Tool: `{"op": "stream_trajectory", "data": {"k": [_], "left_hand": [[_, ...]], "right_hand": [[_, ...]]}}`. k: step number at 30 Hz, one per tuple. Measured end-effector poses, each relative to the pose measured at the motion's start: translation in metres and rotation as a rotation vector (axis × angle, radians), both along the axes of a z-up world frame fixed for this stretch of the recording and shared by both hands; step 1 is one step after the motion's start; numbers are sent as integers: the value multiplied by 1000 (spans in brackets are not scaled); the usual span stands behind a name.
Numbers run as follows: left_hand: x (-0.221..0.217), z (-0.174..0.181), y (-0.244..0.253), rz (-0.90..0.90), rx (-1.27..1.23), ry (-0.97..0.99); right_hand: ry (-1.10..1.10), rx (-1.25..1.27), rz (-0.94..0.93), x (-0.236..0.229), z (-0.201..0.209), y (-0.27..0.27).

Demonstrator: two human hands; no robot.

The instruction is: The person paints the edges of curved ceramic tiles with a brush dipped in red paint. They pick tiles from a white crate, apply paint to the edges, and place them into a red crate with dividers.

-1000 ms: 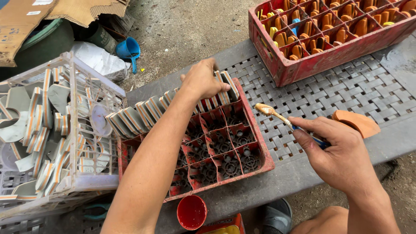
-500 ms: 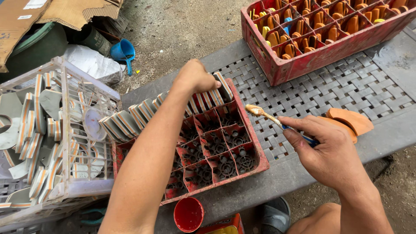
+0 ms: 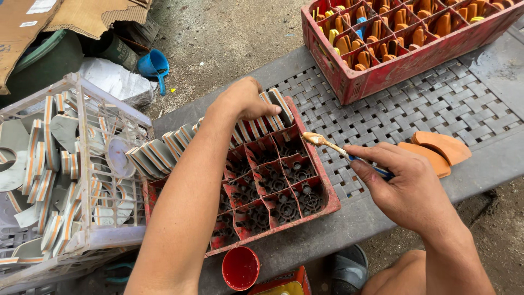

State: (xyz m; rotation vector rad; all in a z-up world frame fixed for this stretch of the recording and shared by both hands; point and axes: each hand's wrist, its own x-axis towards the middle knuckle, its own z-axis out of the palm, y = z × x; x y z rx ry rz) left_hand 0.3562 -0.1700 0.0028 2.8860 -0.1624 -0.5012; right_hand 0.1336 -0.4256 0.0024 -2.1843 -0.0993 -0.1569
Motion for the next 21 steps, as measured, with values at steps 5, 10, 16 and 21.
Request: {"op": "stream_trajectory", "data": {"k": [5,10,16,21], "left_hand": [[1,-1,3,-25,48,57],[4,6,-5,-53,172,100],[-4,4,-10,1,61,43],[-13,7,-9,34,118,102]], "right_hand": [[1,9,22,0,-1,0],[43,-9,-8,-1,0,0],[19,-19,-5,-3,-1,-3],[29,2,20,-3,-4,-1]]}}
